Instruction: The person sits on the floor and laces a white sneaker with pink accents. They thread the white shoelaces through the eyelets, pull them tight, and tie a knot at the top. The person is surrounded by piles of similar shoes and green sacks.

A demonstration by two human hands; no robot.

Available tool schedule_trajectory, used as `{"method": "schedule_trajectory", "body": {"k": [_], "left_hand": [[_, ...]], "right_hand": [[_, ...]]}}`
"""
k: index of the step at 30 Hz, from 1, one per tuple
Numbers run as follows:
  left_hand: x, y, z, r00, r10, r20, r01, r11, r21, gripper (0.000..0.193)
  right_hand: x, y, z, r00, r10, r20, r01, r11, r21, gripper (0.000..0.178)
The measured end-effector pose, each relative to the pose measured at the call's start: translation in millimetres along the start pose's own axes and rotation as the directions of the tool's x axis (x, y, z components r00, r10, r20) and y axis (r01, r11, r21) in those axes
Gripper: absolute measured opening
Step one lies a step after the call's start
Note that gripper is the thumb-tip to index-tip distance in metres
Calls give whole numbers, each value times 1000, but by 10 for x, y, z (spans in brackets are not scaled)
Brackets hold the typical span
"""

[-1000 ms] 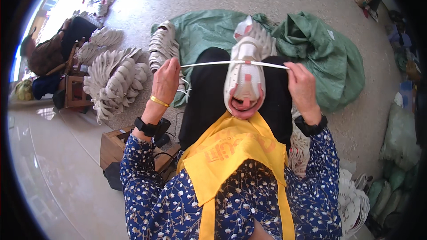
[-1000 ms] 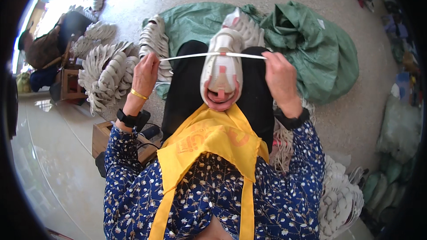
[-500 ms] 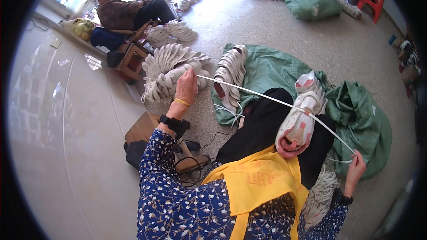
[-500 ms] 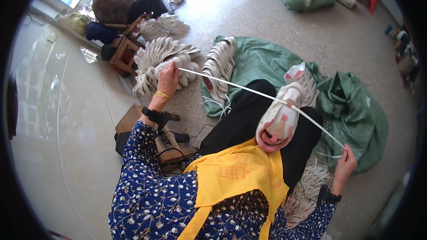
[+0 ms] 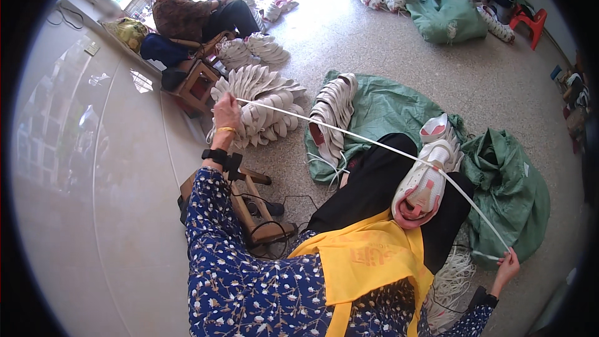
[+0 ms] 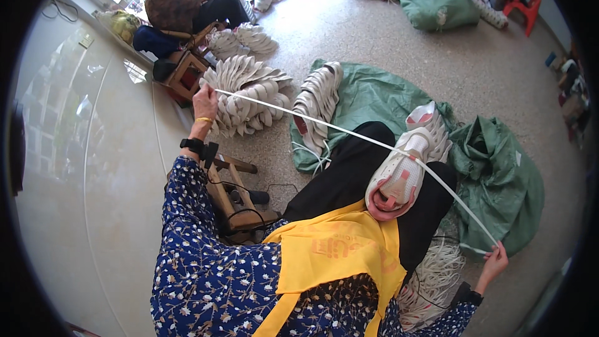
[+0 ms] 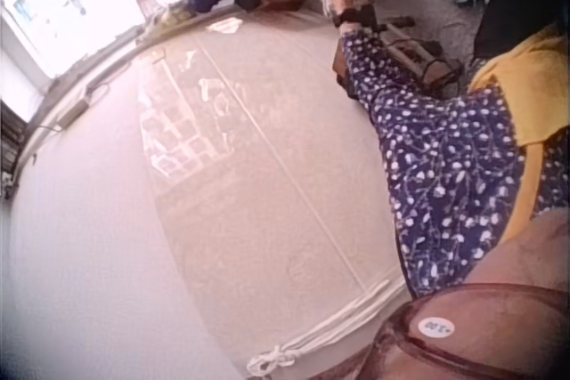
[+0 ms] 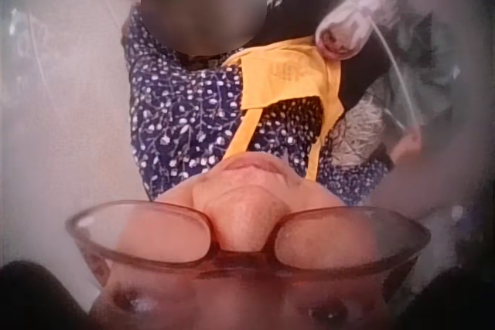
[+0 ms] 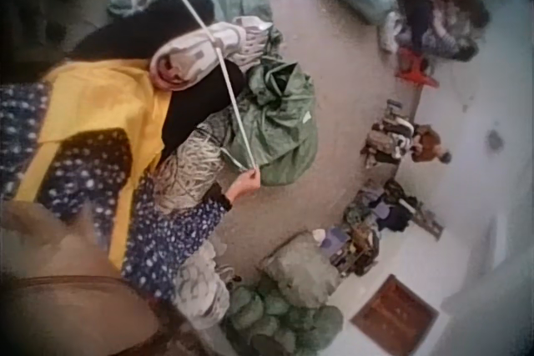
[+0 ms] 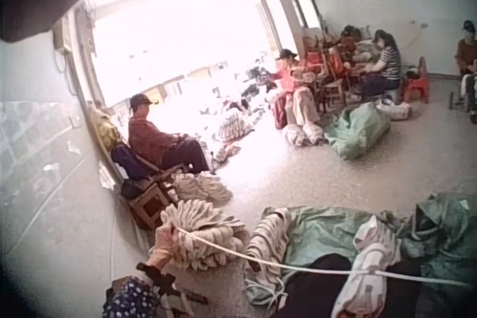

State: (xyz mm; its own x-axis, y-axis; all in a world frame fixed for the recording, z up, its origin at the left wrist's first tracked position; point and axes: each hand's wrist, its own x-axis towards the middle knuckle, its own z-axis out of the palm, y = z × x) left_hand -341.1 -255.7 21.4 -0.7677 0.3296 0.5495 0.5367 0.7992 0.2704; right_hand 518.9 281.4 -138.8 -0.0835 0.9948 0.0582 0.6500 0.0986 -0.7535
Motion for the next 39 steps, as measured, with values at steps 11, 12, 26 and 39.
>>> {"method": "schedule_trajectory", "body": {"k": [11, 12, 26, 39], "left_hand": [[109, -931, 206, 984, -165, 61, 151, 971, 186, 14], [84, -972, 243, 989, -128, 73, 112, 975, 190, 15], [-134, -991, 254, 955, -235, 181, 240, 971, -7, 16], [-324, -1048, 332, 937, -252, 242, 253, 967, 28, 14]], "right_hand": [[9, 631, -775, 989, -3, 151, -4, 999, 49, 26], [-52, 540, -706, 989, 3, 145, -18, 994, 109, 26], [-890, -3200, 1561, 784, -439, 439, 230, 862, 451, 36], [-604, -2410, 682, 862, -435, 261, 459, 888, -36, 12]]}}
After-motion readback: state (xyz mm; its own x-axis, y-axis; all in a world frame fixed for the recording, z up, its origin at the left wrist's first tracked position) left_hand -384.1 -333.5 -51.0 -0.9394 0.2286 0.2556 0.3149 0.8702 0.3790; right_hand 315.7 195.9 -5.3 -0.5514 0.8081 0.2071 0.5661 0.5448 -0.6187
